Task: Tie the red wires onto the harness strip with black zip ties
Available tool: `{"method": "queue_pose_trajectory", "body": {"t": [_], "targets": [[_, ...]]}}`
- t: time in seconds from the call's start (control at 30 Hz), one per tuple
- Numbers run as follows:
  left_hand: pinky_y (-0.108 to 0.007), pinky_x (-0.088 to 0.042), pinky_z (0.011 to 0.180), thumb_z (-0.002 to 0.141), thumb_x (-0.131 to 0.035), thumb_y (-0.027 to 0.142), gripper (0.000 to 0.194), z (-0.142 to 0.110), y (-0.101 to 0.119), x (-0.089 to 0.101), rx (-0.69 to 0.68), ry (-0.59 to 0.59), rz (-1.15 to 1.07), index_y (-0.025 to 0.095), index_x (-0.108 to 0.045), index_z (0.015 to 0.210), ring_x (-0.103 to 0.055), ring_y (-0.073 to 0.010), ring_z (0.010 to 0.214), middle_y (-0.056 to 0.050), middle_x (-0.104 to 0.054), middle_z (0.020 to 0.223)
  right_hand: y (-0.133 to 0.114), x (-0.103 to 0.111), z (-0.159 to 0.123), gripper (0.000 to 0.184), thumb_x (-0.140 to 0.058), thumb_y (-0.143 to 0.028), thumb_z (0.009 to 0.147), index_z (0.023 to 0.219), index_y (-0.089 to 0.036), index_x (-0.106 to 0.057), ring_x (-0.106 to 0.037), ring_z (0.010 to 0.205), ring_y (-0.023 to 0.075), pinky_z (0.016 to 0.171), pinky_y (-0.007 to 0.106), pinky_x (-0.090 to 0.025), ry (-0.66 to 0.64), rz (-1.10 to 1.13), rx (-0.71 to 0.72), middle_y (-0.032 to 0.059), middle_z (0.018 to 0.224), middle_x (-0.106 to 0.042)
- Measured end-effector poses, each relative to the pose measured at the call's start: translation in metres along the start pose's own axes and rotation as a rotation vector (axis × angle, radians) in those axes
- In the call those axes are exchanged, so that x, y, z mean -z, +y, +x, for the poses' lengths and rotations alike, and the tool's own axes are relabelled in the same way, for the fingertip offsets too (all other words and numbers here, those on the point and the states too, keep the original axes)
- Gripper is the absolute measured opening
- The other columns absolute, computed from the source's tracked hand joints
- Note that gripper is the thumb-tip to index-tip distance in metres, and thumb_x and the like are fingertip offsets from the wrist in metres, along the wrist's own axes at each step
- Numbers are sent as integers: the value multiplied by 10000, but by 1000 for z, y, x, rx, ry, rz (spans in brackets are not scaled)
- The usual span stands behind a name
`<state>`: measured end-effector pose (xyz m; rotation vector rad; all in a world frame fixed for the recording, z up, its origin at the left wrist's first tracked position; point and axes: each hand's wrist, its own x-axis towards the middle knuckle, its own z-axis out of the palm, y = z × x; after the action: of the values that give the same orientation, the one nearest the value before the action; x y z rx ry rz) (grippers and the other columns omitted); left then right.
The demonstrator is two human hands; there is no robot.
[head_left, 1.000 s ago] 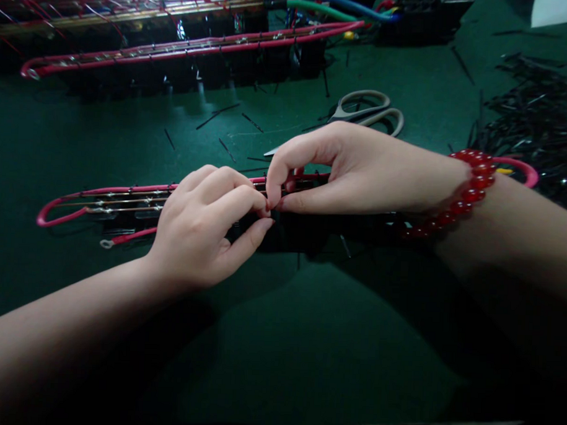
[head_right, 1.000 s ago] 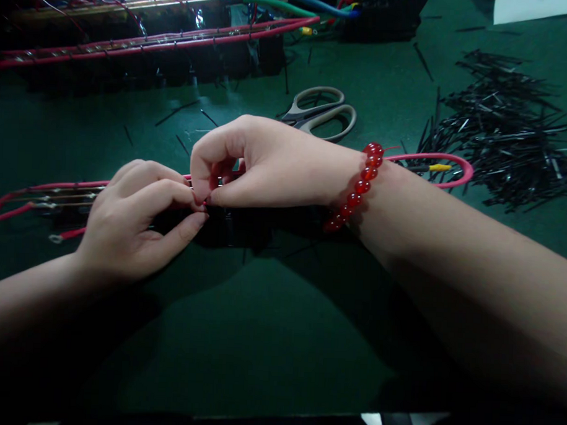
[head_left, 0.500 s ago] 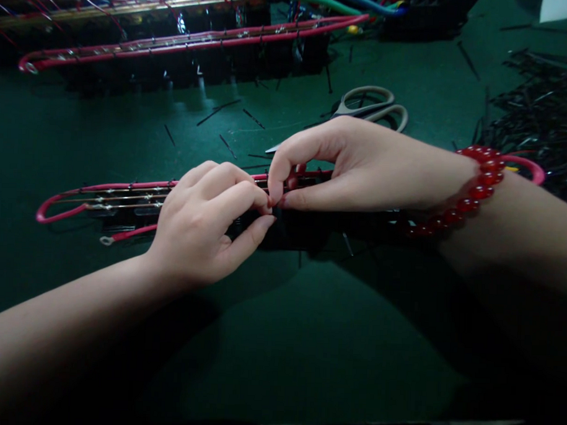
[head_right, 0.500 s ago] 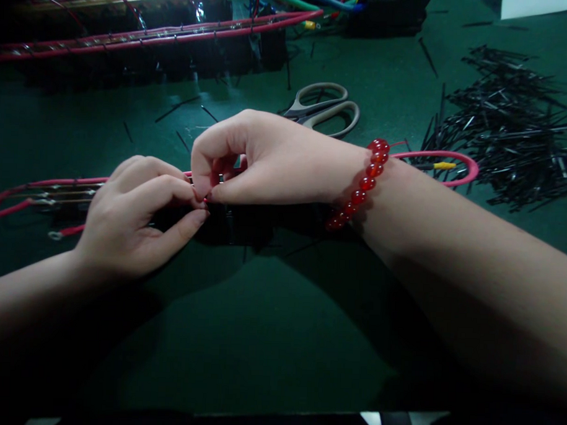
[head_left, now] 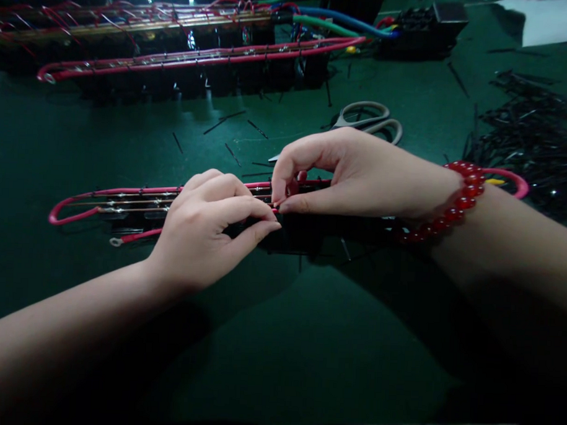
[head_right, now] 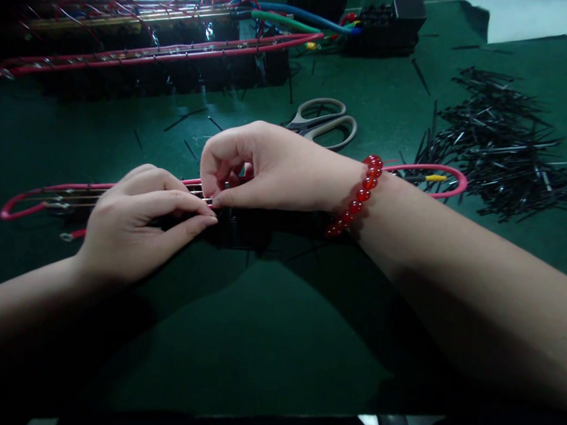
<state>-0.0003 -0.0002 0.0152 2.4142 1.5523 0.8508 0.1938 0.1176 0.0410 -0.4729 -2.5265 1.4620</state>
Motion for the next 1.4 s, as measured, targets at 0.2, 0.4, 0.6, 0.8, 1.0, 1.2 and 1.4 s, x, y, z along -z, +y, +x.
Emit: {"method": "queue_pose_trajectory", "body": {"t": [0.2,0.4,0.6,0.8,1.0,1.2,1.4], "targets": [[-363,-440,720,868,-723,280,64,-1,-2,-2,24,22,-5,232,-755,840,-578,-197,781,-16,-652,760,2,0,0,66,-687,-229,862,893,-171,-688,-645,877,135,801,248,-529,-15,-7,38,22,937,-718],[-372,-433,724,865,-729,289,77,-2,-3,-2,21,16,-10,222,-745,832,-573,-194,775,-17,-656,761,4,0,1,73,-684,-207,867,891,-138,-680,-645,850,120,779,253,-523,-9,-10,78,18,911,-709],[-367,-422,708,858,-739,289,74,-1,-2,-3,27,19,1,220,-742,829,-566,-193,766,-12,-646,746,2,-1,1,30,-673,-161,861,876,-135,-678,-640,837,103,784,240,-513,-14,-13,97,5,902,-710],[-355,-414,688,858,-740,293,91,0,-2,-2,29,24,15,207,-739,827,-560,-191,760,-13,-634,737,3,-2,0,40,-675,-129,844,877,-146,-687,-643,860,103,792,229,-513,-15,-45,97,2,913,-711],[-346,-405,683,862,-735,292,95,0,-2,-2,36,15,27,203,-737,829,-558,-191,758,-12,-628,734,4,-3,1,32,-660,-123,848,855,-136,-689,-626,839,92,772,222,-494,0,-67,137,-4,882,-694],[-334,-410,697,878,-716,279,82,0,-2,-2,56,15,13,203,-735,852,-572,-190,784,-11,-636,755,0,-8,0,33,-652,-141,836,845,-151,-682,-615,788,86,739,227,-475,47,-141,116,-33,846,-679],[-318,-429,710,892,-696,257,72,-1,-2,0,76,51,-35,206,-714,845,-574,-170,774,4,-633,751,-14,-14,-3,72,-634,-119,822,870,-161,-667,-662,828,113,730,237,-465,151,-290,65,-25,878,-715]]}}
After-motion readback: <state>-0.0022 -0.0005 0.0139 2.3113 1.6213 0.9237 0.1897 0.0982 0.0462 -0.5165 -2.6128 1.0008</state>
